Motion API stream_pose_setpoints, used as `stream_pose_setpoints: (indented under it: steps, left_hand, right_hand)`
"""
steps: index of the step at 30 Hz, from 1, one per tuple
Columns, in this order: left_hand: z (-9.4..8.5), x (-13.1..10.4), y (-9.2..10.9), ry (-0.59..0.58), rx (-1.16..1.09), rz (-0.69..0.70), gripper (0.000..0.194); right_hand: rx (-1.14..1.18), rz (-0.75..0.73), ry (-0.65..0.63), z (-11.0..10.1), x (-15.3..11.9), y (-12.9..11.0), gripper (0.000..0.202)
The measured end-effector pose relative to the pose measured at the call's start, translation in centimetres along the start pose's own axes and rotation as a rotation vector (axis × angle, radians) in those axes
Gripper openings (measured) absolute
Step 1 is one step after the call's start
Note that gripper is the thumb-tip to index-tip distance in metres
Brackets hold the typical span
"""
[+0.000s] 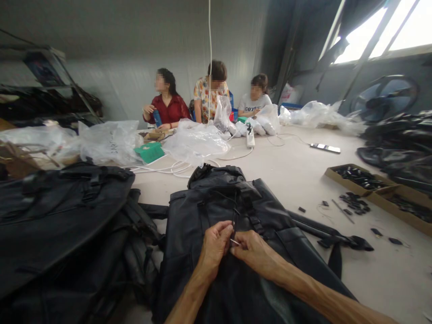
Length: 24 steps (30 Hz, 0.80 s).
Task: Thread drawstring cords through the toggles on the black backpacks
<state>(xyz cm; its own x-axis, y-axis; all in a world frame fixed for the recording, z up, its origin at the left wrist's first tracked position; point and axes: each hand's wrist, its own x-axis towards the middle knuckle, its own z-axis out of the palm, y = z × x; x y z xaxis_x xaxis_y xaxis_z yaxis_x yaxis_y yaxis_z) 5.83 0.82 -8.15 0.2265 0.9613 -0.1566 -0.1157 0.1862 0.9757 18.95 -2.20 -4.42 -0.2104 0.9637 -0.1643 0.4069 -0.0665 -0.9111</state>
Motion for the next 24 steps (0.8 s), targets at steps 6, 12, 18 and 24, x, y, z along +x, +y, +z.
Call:
stream_pose_setpoints:
  steps: [6, 12, 18, 24]
  left_hand:
    - [-0.1, 0.0, -0.1, -0.026, -0.059, -0.021, 0.050]
    - [0.0, -0.5, -0.2, -0.065, -0.026, -0.049, 0.045]
    - [0.3, -0.8, 0.2, -0.119, 0.046, -0.044, 0.037]
    - [0.9, -0.8, 0.1, -0.111, 0.148, -0.031, 0.036]
  right_hand:
    - [0.174, 0.068, 0.120, 0.9, -1.5, 1.2, 0.017]
    - [0.417, 0.149, 0.262, 0.0, -0.2, 1.8, 0.042]
    - [0.434, 0.098, 0.334, 0.2, 1.3, 2.5, 0.029]
    - [0.228, -0.040, 0.537, -1.1, 0.5, 3.4, 0.026]
